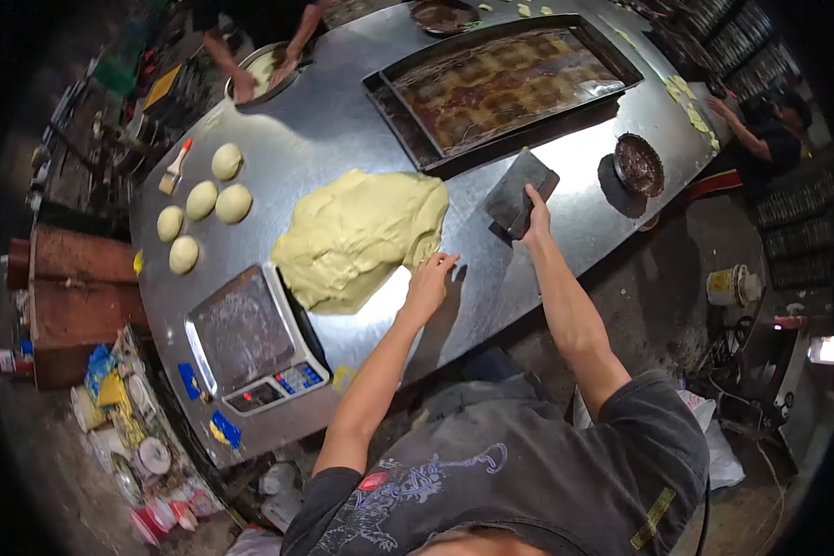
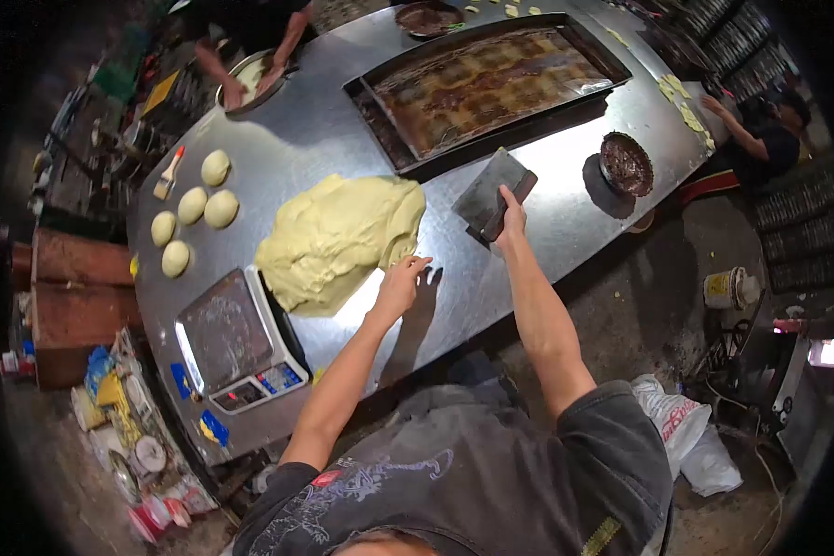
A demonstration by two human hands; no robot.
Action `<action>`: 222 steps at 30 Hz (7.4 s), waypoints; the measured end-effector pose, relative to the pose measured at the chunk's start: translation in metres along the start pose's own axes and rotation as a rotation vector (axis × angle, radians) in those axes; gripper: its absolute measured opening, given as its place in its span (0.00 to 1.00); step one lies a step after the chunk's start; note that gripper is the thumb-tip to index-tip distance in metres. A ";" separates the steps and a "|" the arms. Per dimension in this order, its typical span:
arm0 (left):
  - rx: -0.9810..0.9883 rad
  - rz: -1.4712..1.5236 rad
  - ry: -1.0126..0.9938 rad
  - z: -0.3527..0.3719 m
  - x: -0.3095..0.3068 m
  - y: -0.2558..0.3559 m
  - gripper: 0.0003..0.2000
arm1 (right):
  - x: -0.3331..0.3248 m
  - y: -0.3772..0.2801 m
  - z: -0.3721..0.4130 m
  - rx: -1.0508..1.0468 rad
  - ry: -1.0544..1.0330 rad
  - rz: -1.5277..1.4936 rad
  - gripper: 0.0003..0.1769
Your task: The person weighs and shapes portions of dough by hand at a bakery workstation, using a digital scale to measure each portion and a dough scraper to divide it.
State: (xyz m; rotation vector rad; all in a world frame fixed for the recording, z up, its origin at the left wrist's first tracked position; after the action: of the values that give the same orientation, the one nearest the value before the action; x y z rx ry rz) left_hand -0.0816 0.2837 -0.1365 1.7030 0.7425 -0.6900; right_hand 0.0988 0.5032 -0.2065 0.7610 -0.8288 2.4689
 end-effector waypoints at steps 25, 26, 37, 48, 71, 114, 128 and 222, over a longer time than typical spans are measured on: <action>-0.300 -0.580 -0.026 -0.130 -0.026 -0.102 0.28 | -0.038 -0.048 0.015 -0.076 0.091 0.277 0.21; -0.285 -0.696 -0.049 -0.124 -0.011 -0.097 0.29 | -0.047 -0.051 0.014 -0.080 0.095 0.297 0.21; -0.258 -0.490 -0.136 -0.150 -0.008 -0.135 0.24 | -0.067 -0.053 0.054 -0.168 0.120 0.479 0.22; -0.376 0.554 0.407 0.133 -0.086 0.012 0.24 | -0.039 -0.009 0.067 -0.024 0.085 0.792 0.22; -0.219 0.024 0.297 0.243 0.030 0.066 0.23 | 0.095 0.295 0.168 -0.608 -1.070 2.501 0.18; -0.552 -0.109 0.557 0.162 -0.014 -0.018 0.31 | 0.008 0.144 0.169 -0.261 -0.270 1.386 0.31; -0.859 0.477 0.842 0.271 0.025 -0.026 0.10 | 0.085 0.291 0.209 -0.429 -0.656 2.072 0.13; -0.480 -0.002 1.230 0.413 -0.357 -0.115 0.04 | 0.341 0.550 0.225 -0.157 -0.915 1.368 0.26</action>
State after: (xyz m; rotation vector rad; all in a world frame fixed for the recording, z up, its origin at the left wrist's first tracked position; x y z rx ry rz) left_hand -0.4272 -0.1408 -0.0286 1.5373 1.5743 0.6280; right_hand -0.3769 0.0279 -0.0737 1.6977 -2.5020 2.8978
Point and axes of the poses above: each hand's wrist, its own z-axis away from the middle knuckle, its own x-axis out of the palm, y = z × x, the point moved 8 cm from there along -z, towards the middle knuckle, and after that the axes turned 14 degrees about x, right-handed, at the moved point
